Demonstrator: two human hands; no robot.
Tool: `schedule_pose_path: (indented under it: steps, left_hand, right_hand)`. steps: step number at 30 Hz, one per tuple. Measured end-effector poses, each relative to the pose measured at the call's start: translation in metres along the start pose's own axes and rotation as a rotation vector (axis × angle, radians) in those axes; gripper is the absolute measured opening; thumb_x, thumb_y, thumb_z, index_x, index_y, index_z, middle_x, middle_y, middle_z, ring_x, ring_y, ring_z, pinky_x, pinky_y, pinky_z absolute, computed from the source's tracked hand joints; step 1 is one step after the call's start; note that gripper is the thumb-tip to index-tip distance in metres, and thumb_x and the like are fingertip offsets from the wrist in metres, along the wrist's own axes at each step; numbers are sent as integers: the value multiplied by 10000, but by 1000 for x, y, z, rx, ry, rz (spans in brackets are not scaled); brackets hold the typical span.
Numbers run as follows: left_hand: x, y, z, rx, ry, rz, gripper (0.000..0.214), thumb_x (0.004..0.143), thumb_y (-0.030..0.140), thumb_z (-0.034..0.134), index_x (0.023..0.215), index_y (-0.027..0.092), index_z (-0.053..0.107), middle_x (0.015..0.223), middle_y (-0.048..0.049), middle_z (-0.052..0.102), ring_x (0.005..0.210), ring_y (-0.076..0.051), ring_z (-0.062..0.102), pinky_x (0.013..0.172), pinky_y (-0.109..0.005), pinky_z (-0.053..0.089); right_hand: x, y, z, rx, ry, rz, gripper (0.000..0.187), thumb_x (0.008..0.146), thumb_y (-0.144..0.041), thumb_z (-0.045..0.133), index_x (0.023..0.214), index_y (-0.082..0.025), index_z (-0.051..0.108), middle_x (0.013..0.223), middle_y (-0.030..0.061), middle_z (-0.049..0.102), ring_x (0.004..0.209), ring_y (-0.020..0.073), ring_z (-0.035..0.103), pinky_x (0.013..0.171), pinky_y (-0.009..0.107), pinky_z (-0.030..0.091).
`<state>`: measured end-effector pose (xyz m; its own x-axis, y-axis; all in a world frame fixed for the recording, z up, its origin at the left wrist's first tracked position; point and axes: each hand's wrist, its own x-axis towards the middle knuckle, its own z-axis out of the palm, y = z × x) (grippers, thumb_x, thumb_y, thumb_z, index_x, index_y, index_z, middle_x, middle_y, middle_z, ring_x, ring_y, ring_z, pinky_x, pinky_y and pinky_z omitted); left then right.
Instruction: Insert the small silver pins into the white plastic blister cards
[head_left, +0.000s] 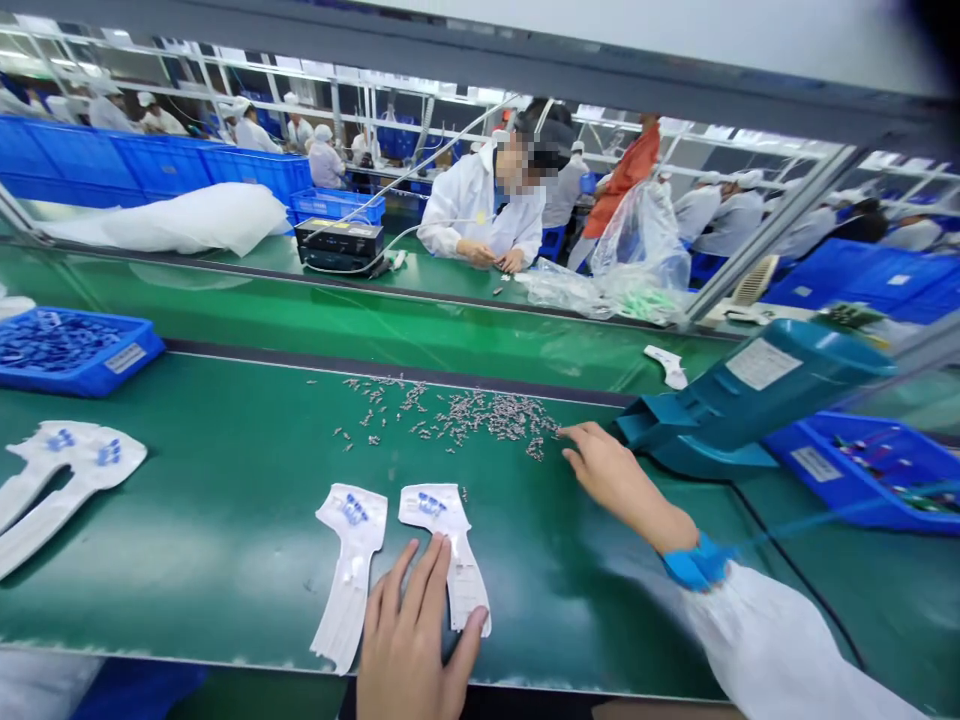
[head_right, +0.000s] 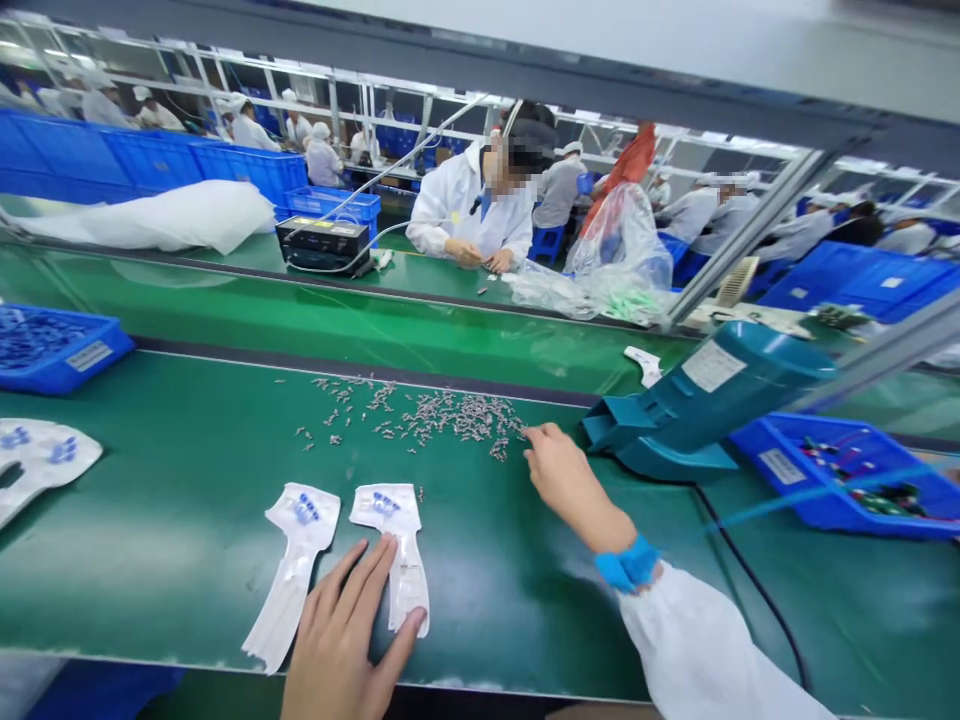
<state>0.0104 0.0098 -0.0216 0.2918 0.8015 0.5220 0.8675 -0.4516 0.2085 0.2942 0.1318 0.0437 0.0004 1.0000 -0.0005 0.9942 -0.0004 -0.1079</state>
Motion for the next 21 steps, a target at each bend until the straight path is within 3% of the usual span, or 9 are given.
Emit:
schedule_pose_path:
  steps: [2, 4, 11, 15, 18, 21]
  left_hand:
    - [1, -1, 1, 11, 14, 8, 522, 915, 358, 604, 1388, 154, 525, 1370, -50, 625, 1240, -277, 547, 961, -365, 398]
    - [1, -1, 1, 18, 18, 18, 530, 909, 357, 612, 1389, 152, 524, 1364, -48, 630, 1233, -277, 551, 953, -363, 396]
    - [-1, -1, 0, 10, 1, 15, 530, 907, 361, 613, 1391, 164, 523, 1380, -42, 619, 1242, -276, 547, 969, -358, 385]
    - [0, 0, -2, -3, -19, -9, 536, 906, 345, 616, 1399, 162, 510, 1392, -57, 608, 1257, -285, 543, 967, -373, 403]
    - [1, 3, -6, -36, -51, -28, 563, 903, 345, 631, 1417, 169, 485, 1398, -65, 600, 1266, -298, 534, 973, -392, 417]
    - [1, 9, -10, -149, -29, -107, 518, 918, 317, 624, 1403, 195, 488, 1358, -74, 619, 1251, -292, 538, 984, -405, 433]
  right_hand:
    - [9, 27, 12, -71, 47, 72, 339, 946, -119, 447, 1246, -57, 592, 1262, 243, 589, 1077, 327, 625, 905, 401, 452]
    - [16, 42, 22, -75, 66, 98, 321, 956, -127, 426, 1209, -45, 607, 1218, 255, 599, 1053, 333, 631, 899, 415, 456]
    - [14, 43, 24, 24, 66, 105, 203, 940, -163, 450, 995, -137, 644, 981, 131, 674, 916, 261, 654, 775, 338, 479]
    - [-13, 19, 10, 311, -40, 41, 165, 904, -216, 504, 996, -192, 638, 875, 41, 694, 806, 189, 660, 722, 276, 491]
    - [-38, -15, -1, 671, -231, -45, 234, 907, -313, 531, 1080, -211, 651, 928, 39, 703, 843, 192, 657, 763, 290, 505]
    - [-60, -53, -6, 901, -433, -100, 231, 896, -374, 582, 1020, -210, 687, 964, 50, 701, 881, 193, 649, 815, 306, 507]
